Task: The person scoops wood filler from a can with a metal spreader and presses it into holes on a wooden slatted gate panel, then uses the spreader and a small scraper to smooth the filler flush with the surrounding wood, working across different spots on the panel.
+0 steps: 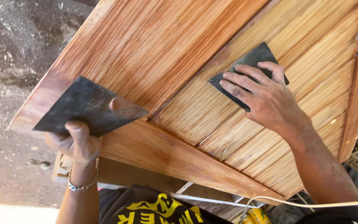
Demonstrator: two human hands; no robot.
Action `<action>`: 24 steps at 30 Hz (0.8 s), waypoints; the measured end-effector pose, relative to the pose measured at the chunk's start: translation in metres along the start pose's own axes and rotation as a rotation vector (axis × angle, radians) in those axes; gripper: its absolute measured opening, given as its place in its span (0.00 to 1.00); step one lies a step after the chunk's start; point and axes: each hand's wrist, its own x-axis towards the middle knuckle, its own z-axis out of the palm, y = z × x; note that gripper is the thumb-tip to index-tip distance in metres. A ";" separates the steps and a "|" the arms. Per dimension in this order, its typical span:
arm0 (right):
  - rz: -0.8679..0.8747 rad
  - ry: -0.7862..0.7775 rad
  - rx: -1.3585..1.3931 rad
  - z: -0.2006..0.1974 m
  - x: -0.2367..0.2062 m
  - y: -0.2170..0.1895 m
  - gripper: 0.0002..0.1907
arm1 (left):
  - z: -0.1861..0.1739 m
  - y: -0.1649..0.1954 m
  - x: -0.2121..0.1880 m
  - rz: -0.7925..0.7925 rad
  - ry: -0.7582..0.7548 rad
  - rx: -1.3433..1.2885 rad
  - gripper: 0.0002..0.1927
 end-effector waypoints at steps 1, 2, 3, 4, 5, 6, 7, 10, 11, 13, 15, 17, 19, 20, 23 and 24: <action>-0.017 0.026 -0.005 0.002 0.002 -0.003 0.33 | 0.001 0.000 0.000 -0.019 -0.002 -0.037 0.27; -0.023 0.050 -0.007 0.006 0.005 -0.006 0.34 | 0.001 0.000 -0.001 -0.028 0.001 -0.037 0.27; -0.032 0.063 -0.026 0.008 0.007 -0.008 0.33 | 0.002 0.001 0.000 -0.037 -0.001 -0.041 0.27; -0.045 0.082 -0.050 0.011 0.010 -0.009 0.32 | 0.003 0.001 0.000 -0.039 0.000 -0.047 0.27; -0.062 0.105 -0.076 0.013 0.014 -0.008 0.31 | 0.003 0.002 0.000 -0.028 0.003 -0.033 0.27; -0.067 0.114 -0.090 0.015 0.017 -0.008 0.31 | 0.004 0.002 0.000 -0.018 0.004 -0.021 0.28; -0.070 0.120 -0.101 0.018 0.020 -0.009 0.31 | 0.004 0.003 0.000 -0.014 0.004 -0.008 0.28; -0.052 0.094 -0.037 0.022 0.021 -0.013 0.32 | 0.005 0.003 0.000 -0.031 -0.001 -0.026 0.27; -0.043 0.086 -0.005 0.022 0.019 -0.015 0.32 | 0.005 0.003 0.000 -0.025 -0.004 -0.001 0.27; -0.022 0.055 -0.013 0.023 0.012 -0.019 0.33 | 0.004 0.001 0.000 -0.006 -0.020 0.040 0.27; 0.000 0.002 0.000 0.021 0.006 -0.021 0.34 | 0.004 0.002 0.003 -0.026 -0.025 0.048 0.26; 0.036 -0.078 0.047 0.016 0.002 -0.023 0.36 | 0.009 0.007 0.006 -0.129 0.014 0.055 0.24; 0.075 -0.117 0.073 0.009 0.000 -0.028 0.33 | 0.021 0.018 0.007 -0.281 0.049 0.021 0.22; 0.099 -0.130 0.078 0.004 0.001 -0.032 0.33 | 0.028 0.026 0.008 -0.340 0.051 -0.012 0.22; -0.180 0.379 0.514 -0.007 -0.007 -0.062 0.30 | 0.076 0.053 -0.012 -0.508 -0.005 -0.251 0.20; -0.251 0.394 0.644 -0.009 -0.013 -0.076 0.32 | 0.091 0.062 -0.023 -0.633 0.002 -0.362 0.18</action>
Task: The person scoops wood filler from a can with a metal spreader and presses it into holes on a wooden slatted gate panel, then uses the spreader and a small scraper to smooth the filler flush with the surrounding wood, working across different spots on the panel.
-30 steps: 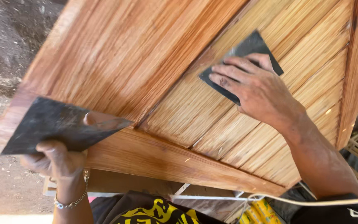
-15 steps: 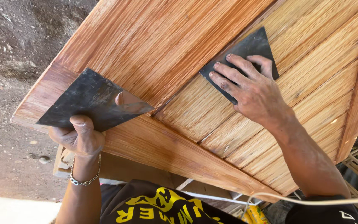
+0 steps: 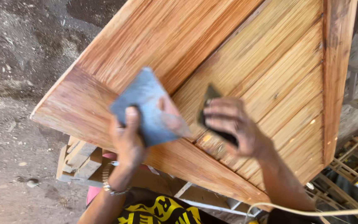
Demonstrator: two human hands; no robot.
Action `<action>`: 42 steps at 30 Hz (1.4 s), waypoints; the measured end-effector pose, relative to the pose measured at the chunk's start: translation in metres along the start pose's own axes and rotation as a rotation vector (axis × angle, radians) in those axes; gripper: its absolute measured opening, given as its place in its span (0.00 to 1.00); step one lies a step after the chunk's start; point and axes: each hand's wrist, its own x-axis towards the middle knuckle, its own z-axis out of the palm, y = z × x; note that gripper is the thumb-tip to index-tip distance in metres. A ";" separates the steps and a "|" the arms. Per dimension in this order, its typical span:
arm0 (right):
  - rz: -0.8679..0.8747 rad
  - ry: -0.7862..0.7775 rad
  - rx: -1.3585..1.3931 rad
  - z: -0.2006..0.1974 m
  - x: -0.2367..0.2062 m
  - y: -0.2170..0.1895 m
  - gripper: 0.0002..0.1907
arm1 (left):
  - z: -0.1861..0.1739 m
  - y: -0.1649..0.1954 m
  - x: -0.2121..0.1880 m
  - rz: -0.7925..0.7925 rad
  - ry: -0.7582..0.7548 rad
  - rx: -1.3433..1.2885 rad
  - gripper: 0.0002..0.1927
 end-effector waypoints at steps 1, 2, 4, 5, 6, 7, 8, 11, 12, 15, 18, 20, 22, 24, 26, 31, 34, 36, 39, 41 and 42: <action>-0.037 0.020 0.142 0.006 -0.006 -0.017 0.35 | 0.015 -0.006 -0.012 -0.135 -0.013 -0.123 0.16; -0.072 0.047 0.284 0.011 -0.012 -0.029 0.39 | 0.025 -0.010 -0.021 -0.271 -0.029 -0.243 0.15; -0.037 0.040 0.069 0.017 -0.021 -0.039 0.33 | 0.035 -0.014 -0.030 -0.371 -0.051 -0.325 0.16; -0.025 0.035 -0.041 0.020 -0.024 -0.039 0.31 | 0.036 -0.015 -0.033 -0.415 -0.063 -0.369 0.16; -0.021 0.045 -0.077 0.022 -0.027 -0.037 0.32 | 0.035 -0.014 -0.034 -0.415 -0.079 -0.357 0.16; -0.015 0.050 -0.107 0.022 -0.029 -0.032 0.32 | 0.032 -0.012 -0.033 -0.417 -0.088 -0.345 0.16; -0.006 0.057 -0.135 0.021 -0.029 -0.027 0.33 | 0.028 -0.008 -0.033 -0.423 -0.096 -0.330 0.16; 0.006 -0.029 -0.374 0.010 -0.025 -0.010 0.33 | 0.014 0.005 -0.029 -0.459 -0.121 -0.396 0.17; 0.063 -0.145 -0.503 0.004 -0.022 -0.004 0.33 | 0.007 0.011 -0.026 -0.389 -0.164 -0.370 0.18; 0.210 -0.375 -0.781 -0.018 -0.010 0.005 0.33 | -0.012 0.023 -0.020 -0.287 -0.236 -0.338 0.19; 0.192 -0.372 -0.916 -0.034 0.014 0.023 0.29 | -0.021 0.019 -0.010 -0.265 -0.239 -0.371 0.17; 0.162 -0.489 -1.015 -0.042 0.028 0.028 0.26 | -0.024 0.012 -0.012 -0.260 -0.229 -0.335 0.17; 0.130 -0.513 -1.000 -0.046 0.042 0.031 0.24 | -0.027 0.007 -0.014 -0.282 -0.219 -0.337 0.17; 0.095 -0.544 -1.007 -0.048 0.055 0.032 0.22 | -0.030 0.004 -0.016 -0.301 -0.218 -0.345 0.17; 0.063 -0.584 -1.046 -0.050 0.066 0.033 0.20 | -0.031 0.004 -0.017 -0.317 -0.234 -0.363 0.16; 0.057 -0.628 -1.011 -0.053 0.082 0.036 0.22 | -0.032 0.005 -0.014 -0.326 -0.242 -0.366 0.16; 0.066 -0.652 -1.000 -0.053 0.087 0.037 0.24 | -0.031 0.004 -0.014 -0.338 -0.242 -0.366 0.16; 0.060 -0.673 -1.012 -0.052 0.091 0.035 0.24 | -0.031 0.003 -0.014 -0.342 -0.240 -0.363 0.17; 0.027 -0.711 -1.053 -0.050 0.100 0.030 0.23 | -0.032 0.002 -0.014 -0.336 -0.242 -0.360 0.17; 0.000 -0.745 -1.097 -0.049 0.108 0.025 0.22 | -0.032 0.001 -0.014 -0.330 -0.244 -0.352 0.17; -0.007 -0.756 -1.115 -0.048 0.113 0.023 0.20 | -0.032 0.002 -0.014 -0.335 -0.243 -0.350 0.17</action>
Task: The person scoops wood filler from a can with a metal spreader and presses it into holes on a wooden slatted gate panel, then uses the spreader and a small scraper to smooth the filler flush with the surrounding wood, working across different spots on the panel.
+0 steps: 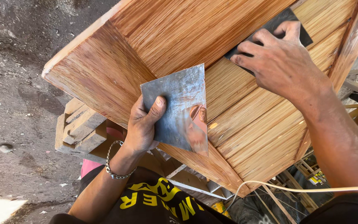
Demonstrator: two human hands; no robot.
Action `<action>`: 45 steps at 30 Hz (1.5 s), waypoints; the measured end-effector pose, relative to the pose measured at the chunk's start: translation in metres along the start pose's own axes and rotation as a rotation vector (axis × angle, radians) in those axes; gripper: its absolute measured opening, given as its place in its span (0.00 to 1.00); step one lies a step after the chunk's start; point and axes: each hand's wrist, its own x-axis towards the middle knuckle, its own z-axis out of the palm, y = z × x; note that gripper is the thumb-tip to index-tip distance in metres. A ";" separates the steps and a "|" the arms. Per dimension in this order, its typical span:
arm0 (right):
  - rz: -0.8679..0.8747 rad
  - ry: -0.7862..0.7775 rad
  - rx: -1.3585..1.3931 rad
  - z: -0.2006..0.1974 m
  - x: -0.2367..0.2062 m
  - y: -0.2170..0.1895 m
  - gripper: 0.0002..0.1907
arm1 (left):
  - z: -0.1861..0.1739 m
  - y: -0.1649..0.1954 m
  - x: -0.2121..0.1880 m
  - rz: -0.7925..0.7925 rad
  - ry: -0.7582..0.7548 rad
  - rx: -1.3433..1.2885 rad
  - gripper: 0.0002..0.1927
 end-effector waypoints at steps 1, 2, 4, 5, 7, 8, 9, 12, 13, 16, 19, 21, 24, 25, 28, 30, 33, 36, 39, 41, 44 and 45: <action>-0.004 -0.008 -0.020 -0.003 0.003 0.000 0.18 | 0.000 0.000 0.000 -0.005 0.003 0.001 0.17; -0.009 -0.014 -0.040 -0.007 0.006 -0.001 0.17 | 0.001 0.000 -0.001 -0.009 0.005 0.003 0.17; -0.009 -0.070 -0.036 -0.011 0.013 -0.001 0.13 | 0.001 0.000 -0.002 -0.013 -0.006 0.007 0.18; -0.009 -0.095 -0.035 -0.013 0.016 0.000 0.12 | 0.002 0.000 -0.003 -0.013 -0.012 0.010 0.18; -0.030 -0.073 -0.080 -0.014 0.021 0.001 0.13 | 0.002 0.001 -0.005 -0.004 -0.008 0.006 0.18; -0.040 -0.063 -0.101 -0.014 0.023 0.002 0.14 | 0.001 0.002 -0.005 -0.001 -0.005 0.003 0.18; -0.042 -0.081 -0.108 -0.014 0.025 0.002 0.14 | 0.001 0.004 -0.006 0.000 -0.005 0.005 0.19; -0.038 -0.131 -0.144 -0.010 0.029 0.004 0.15 | 0.000 0.007 -0.008 0.004 -0.007 0.007 0.19; -0.029 -0.147 -0.160 -0.008 0.030 0.005 0.16 | -0.001 0.008 -0.009 0.003 -0.009 0.006 0.19; -0.017 -0.204 -0.202 -0.002 0.030 0.007 0.17 | -0.002 0.011 -0.010 0.015 -0.011 0.009 0.19; -0.008 -0.210 -0.235 0.003 0.031 0.010 0.18 | -0.003 0.013 -0.011 0.022 -0.003 0.008 0.19; -0.002 -0.211 -0.241 0.003 0.032 0.012 0.18 | -0.004 0.014 -0.012 0.022 -0.001 0.010 0.19; 0.032 -0.242 -0.246 -0.003 0.032 0.014 0.17 | -0.005 0.016 -0.013 0.016 0.001 0.023 0.19; 0.061 -0.255 -0.262 -0.005 0.030 0.015 0.16 | -0.006 0.017 -0.013 0.016 0.005 0.029 0.19; 0.202 -0.365 -0.235 -0.010 0.011 0.022 0.16 | -0.008 0.022 -0.013 0.025 0.014 0.044 0.19; 0.326 -0.379 -0.088 -0.004 -0.012 0.025 0.25 | -0.011 0.027 -0.011 0.035 0.016 0.053 0.19; 0.502 -0.229 0.329 0.034 -0.039 0.022 0.42 | -0.013 0.030 -0.008 0.059 0.026 0.067 0.19; 0.627 0.066 0.760 0.082 -0.060 0.005 0.42 | -0.011 0.027 -0.008 0.049 0.003 0.061 0.18; 0.625 0.319 0.835 0.113 -0.055 -0.018 0.36 | -0.006 0.021 -0.009 0.026 -0.019 0.049 0.18; 0.602 0.347 0.814 0.115 -0.046 -0.031 0.32 | -0.004 0.017 -0.009 0.024 0.009 0.080 0.18; 0.539 0.284 0.773 0.102 -0.032 -0.051 0.31 | -0.003 0.013 -0.008 0.026 0.008 0.088 0.18; 0.520 0.268 0.751 0.096 -0.031 -0.057 0.32 | -0.003 0.011 -0.007 0.027 0.006 0.089 0.18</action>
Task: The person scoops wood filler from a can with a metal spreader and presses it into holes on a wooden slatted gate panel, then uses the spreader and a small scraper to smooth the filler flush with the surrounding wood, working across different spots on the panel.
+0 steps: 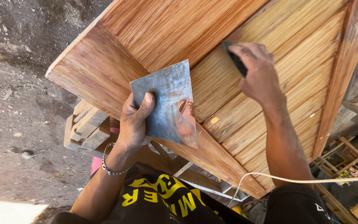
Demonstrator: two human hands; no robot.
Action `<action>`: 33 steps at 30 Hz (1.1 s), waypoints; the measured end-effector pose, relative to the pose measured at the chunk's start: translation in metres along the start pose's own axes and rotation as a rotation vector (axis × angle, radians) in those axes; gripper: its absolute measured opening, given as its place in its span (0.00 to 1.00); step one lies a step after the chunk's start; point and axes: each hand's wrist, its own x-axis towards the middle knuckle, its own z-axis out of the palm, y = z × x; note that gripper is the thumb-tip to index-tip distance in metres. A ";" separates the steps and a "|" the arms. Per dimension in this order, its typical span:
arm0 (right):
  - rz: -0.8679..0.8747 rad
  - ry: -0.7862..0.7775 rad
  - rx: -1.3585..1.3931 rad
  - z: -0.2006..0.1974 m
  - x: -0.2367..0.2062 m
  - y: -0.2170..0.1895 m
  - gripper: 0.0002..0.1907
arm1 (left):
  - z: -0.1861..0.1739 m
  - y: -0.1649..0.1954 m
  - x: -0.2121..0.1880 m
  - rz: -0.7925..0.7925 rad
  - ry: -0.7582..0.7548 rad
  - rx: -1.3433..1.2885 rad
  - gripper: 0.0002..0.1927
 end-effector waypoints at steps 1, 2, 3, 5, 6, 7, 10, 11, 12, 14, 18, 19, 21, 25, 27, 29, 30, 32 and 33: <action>-0.017 -0.015 -0.025 -0.001 -0.001 -0.008 0.32 | 0.001 -0.002 0.001 0.002 -0.003 0.001 0.18; -0.023 -0.032 -0.031 -0.003 -0.003 -0.013 0.33 | 0.002 -0.005 0.001 0.006 -0.004 0.001 0.18; -0.027 -0.052 -0.034 -0.004 -0.004 -0.019 0.34 | 0.003 -0.007 0.001 -0.002 0.005 -0.026 0.18; -0.034 -0.104 -0.037 -0.007 -0.009 -0.026 0.35 | 0.007 -0.011 0.001 -0.025 0.019 -0.076 0.18; -0.042 -0.132 -0.039 -0.008 -0.010 -0.028 0.35 | 0.010 -0.012 0.000 -0.043 -0.005 -0.131 0.18; -0.048 -0.158 -0.043 -0.010 -0.012 -0.028 0.35 | 0.012 -0.012 -0.001 -0.062 -0.033 -0.186 0.19; -0.033 -0.177 -0.018 -0.017 -0.014 -0.023 0.35 | 0.017 -0.009 -0.002 -0.086 -0.059 -0.235 0.20; -0.034 -0.126 -0.057 -0.021 -0.013 -0.018 0.34 | 0.018 -0.008 -0.003 -0.085 -0.050 -0.236 0.21; -0.035 -0.080 -0.093 -0.028 -0.012 -0.013 0.34 | 0.018 -0.007 -0.003 -0.076 -0.057 -0.221 0.20; -0.036 -0.004 -0.161 -0.040 -0.008 -0.001 0.30 | 0.017 -0.009 -0.004 -0.073 -0.060 -0.191 0.19; -0.062 -0.046 -0.380 -0.060 0.016 0.014 0.24 | 0.012 -0.022 -0.007 -0.076 -0.062 -0.185 0.17; -0.104 -0.034 -0.442 -0.064 0.024 0.015 0.21 | 0.011 -0.026 -0.007 -0.078 -0.067 -0.191 0.16; -0.204 -0.017 -0.503 -0.067 0.039 0.011 0.15 | 0.008 -0.030 -0.008 -0.077 -0.075 -0.206 0.15; -0.301 -0.071 -0.556 -0.071 0.063 -0.004 0.18 | 0.002 -0.026 -0.010 -0.073 -0.083 -0.252 0.14; -0.316 -0.112 -0.588 -0.072 0.070 -0.011 0.20 | -0.001 -0.020 -0.011 -0.054 -0.090 -0.277 0.14; -0.324 -0.148 -0.611 -0.072 0.074 -0.017 0.22 | -0.003 -0.013 -0.013 -0.025 -0.104 -0.298 0.13; -0.327 -0.160 -0.620 -0.072 0.075 -0.019 0.23 | -0.004 -0.010 -0.013 -0.017 -0.099 -0.299 0.13; -0.329 -0.190 -0.632 -0.070 0.077 -0.026 0.24 | -0.006 -0.004 -0.016 -0.006 -0.086 -0.301 0.13; -0.328 -0.204 -0.640 -0.069 0.077 -0.029 0.25 | -0.007 -0.002 -0.017 -0.002 -0.093 -0.307 0.13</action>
